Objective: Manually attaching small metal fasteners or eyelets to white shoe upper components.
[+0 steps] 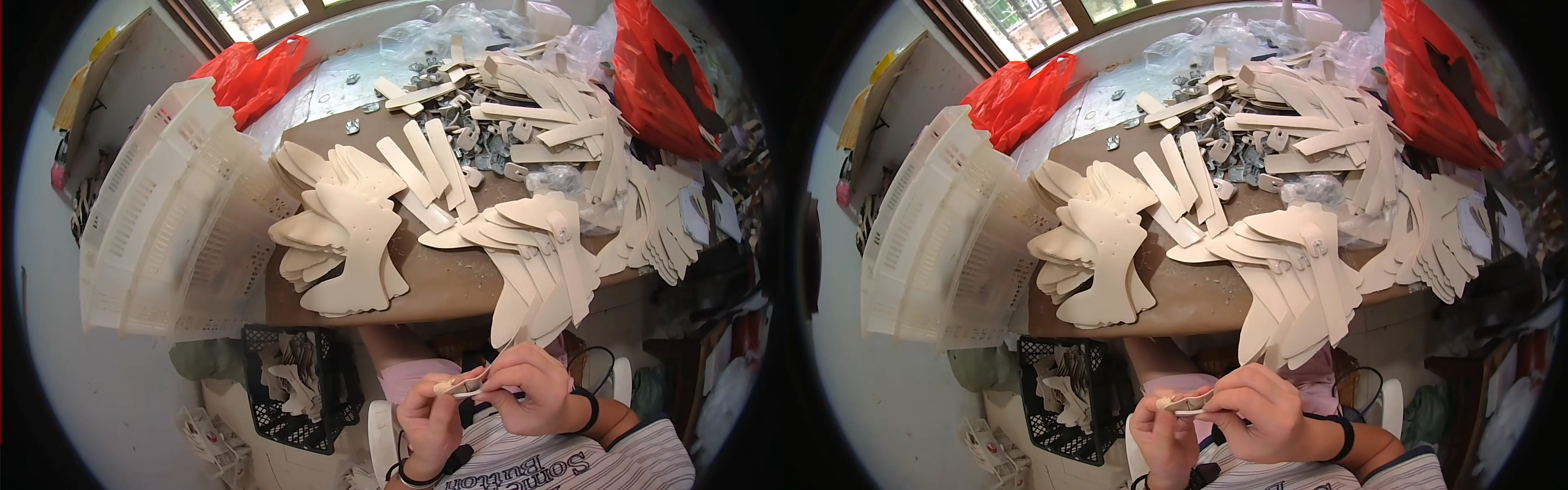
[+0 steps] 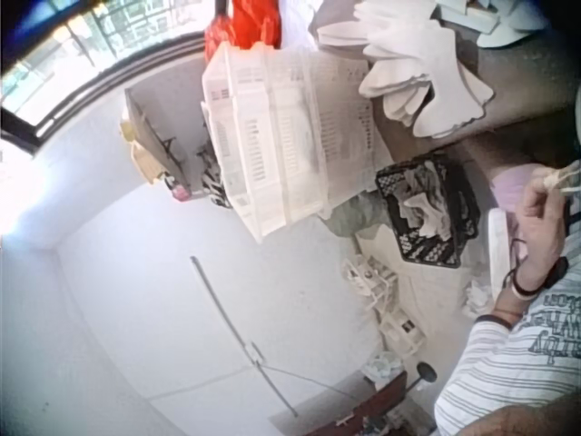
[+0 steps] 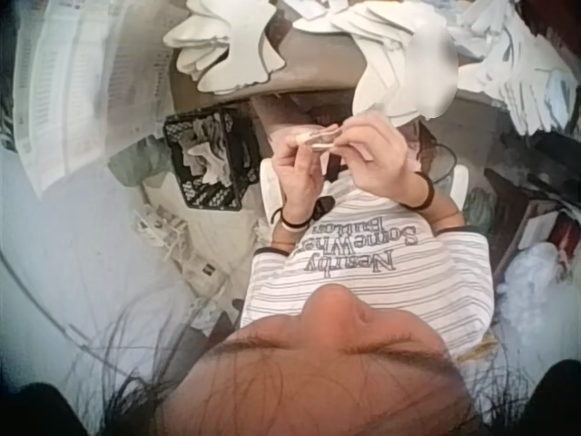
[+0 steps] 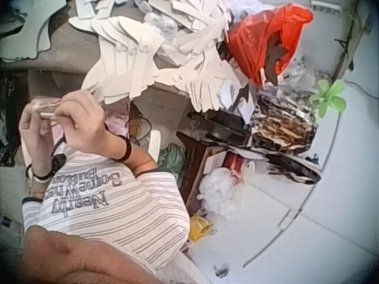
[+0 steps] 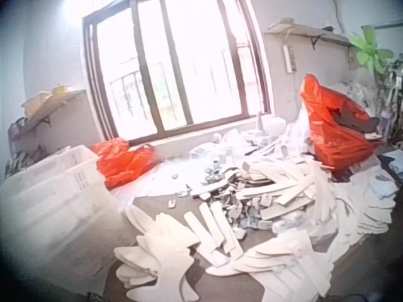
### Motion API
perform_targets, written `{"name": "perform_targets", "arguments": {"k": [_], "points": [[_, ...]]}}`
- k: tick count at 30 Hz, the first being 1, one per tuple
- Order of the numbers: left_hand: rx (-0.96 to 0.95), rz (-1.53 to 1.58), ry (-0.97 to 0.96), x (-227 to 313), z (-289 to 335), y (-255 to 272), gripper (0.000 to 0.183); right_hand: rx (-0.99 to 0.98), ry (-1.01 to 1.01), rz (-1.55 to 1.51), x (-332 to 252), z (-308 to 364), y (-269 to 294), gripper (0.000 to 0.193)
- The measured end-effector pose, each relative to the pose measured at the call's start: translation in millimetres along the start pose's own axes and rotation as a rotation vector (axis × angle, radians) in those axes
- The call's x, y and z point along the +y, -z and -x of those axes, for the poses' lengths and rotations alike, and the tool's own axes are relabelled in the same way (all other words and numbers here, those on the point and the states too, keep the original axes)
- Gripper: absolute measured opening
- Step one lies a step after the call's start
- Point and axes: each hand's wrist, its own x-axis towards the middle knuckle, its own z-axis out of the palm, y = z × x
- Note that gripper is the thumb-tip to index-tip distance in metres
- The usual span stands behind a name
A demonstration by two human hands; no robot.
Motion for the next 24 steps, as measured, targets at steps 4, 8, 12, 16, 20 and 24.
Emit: {"name": "perform_targets", "arguments": {"k": [4,8,12,16,20,24], "points": [[-0.067,-0.091,-0.122,-6,-2,3,0.015,-0.055,-0.101,-0.028,-2,1,2,0.023],[-0.015,-0.124,-0.196,-7,-4,5,0.019,-0.088,-0.143,-0.145,3,-2,-1,0.022],[0.044,-0.168,-0.216,-10,-3,4,0.017,-0.056,-0.021,0.01,2,1,-3,0.022],[0.028,-0.181,-0.229,-12,-5,5,0.016,-0.063,0.115,0.14,6,5,-3,0.028],[0.018,-0.185,-0.179,-10,-7,3,0.016,-0.058,0.155,0.132,13,5,-2,0.031],[0.04,-0.259,-0.116,-4,-9,1,0.025,-0.113,0.079,0.063,14,2,2,0.029]]}}
